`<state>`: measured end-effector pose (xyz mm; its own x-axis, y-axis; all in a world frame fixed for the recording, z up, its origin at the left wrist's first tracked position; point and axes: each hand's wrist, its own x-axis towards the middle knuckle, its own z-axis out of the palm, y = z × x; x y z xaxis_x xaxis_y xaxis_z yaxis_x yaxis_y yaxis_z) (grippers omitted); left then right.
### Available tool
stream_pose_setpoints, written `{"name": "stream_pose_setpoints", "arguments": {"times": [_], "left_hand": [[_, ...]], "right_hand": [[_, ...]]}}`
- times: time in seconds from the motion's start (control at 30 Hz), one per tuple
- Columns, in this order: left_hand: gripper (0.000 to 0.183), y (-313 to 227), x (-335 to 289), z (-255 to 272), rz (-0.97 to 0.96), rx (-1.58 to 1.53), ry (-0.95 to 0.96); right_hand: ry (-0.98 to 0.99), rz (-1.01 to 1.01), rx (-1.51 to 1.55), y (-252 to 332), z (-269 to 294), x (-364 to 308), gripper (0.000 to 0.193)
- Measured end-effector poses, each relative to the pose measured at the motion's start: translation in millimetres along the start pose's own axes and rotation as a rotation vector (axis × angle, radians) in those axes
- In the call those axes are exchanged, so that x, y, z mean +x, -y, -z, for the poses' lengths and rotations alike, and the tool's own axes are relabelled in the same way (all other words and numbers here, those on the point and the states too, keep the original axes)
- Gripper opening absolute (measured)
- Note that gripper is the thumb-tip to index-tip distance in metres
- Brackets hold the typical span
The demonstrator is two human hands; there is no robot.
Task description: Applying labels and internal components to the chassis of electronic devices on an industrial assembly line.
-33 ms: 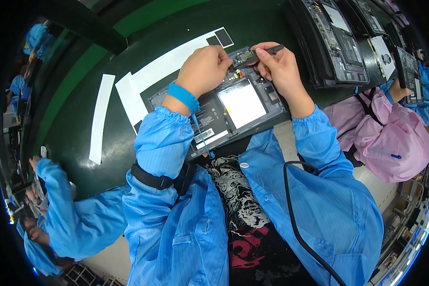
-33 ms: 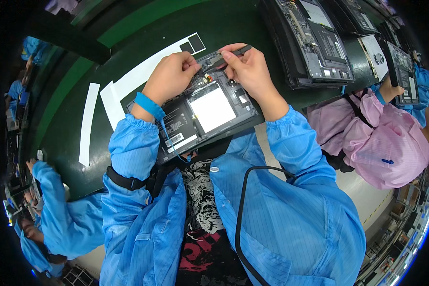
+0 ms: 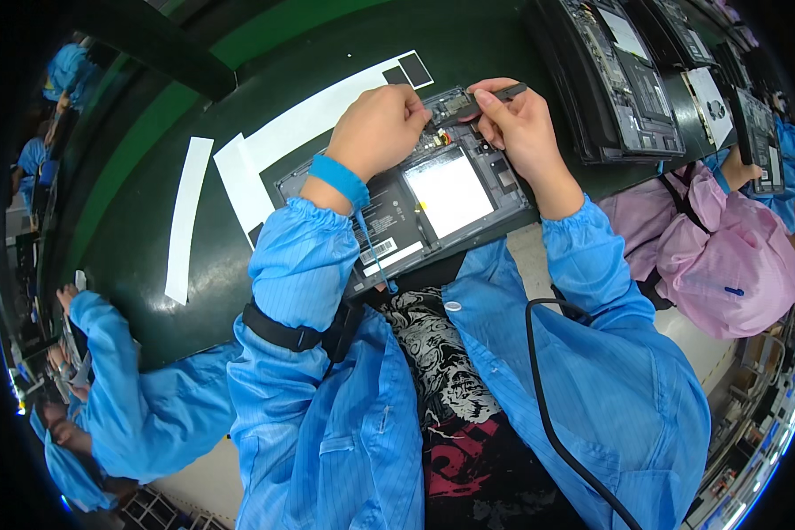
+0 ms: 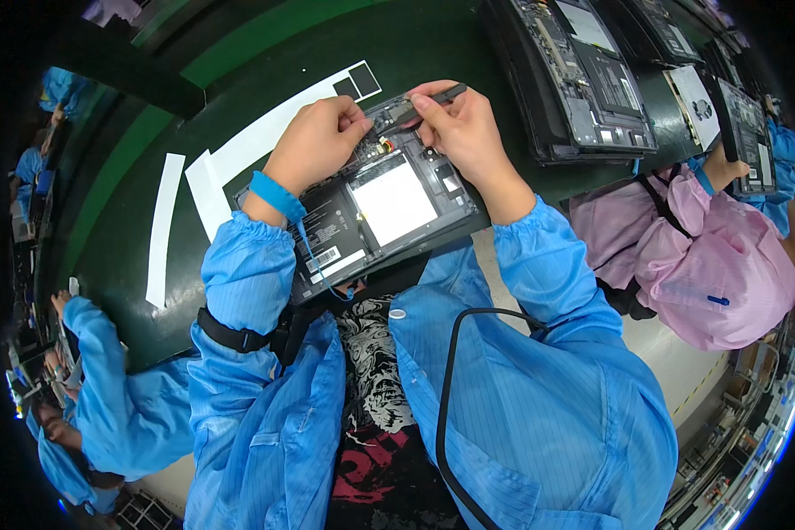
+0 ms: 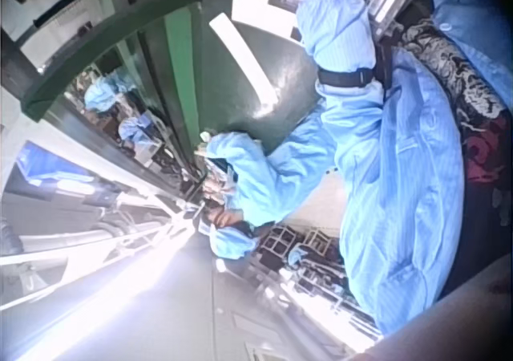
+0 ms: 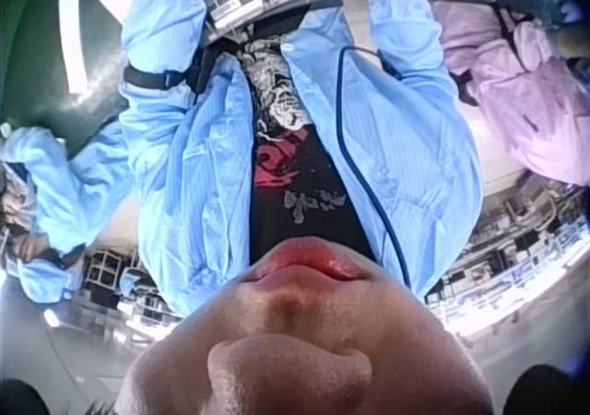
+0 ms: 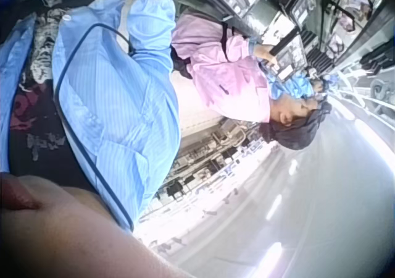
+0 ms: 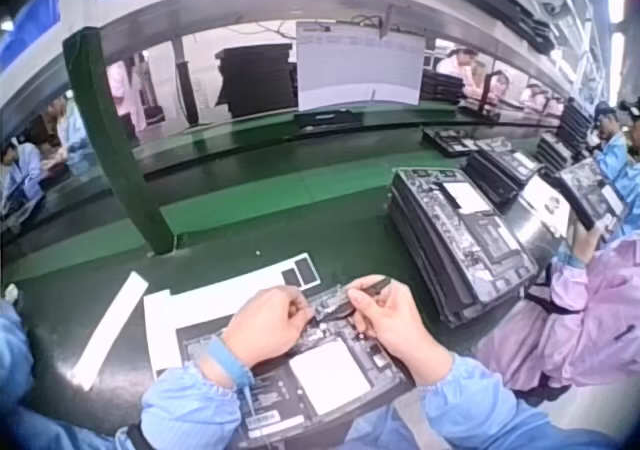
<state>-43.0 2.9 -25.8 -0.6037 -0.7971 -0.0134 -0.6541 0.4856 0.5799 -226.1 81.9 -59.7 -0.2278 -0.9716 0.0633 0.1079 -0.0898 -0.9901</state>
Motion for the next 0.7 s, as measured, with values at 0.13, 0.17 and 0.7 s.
{"name": "stream_pose_setpoints", "arguments": {"times": [0.13,0.17,0.7], "left_hand": [[0.021,5.1,0.7,-5.2,-0.072,0.036,-0.031],[0.021,5.1,1.0,-6.0,-0.071,0.035,-0.031],[0.019,4.7,2.3,-10.4,-0.155,0.124,-0.108]], "right_hand": [[0.01,-0.015,0.006,-4.6,5.5,1.9,0.017],[0.01,-0.016,0.006,-4.5,5.2,2.1,0.017],[0.029,-0.032,-0.005,-3.3,4.0,2.3,0.016]]}}
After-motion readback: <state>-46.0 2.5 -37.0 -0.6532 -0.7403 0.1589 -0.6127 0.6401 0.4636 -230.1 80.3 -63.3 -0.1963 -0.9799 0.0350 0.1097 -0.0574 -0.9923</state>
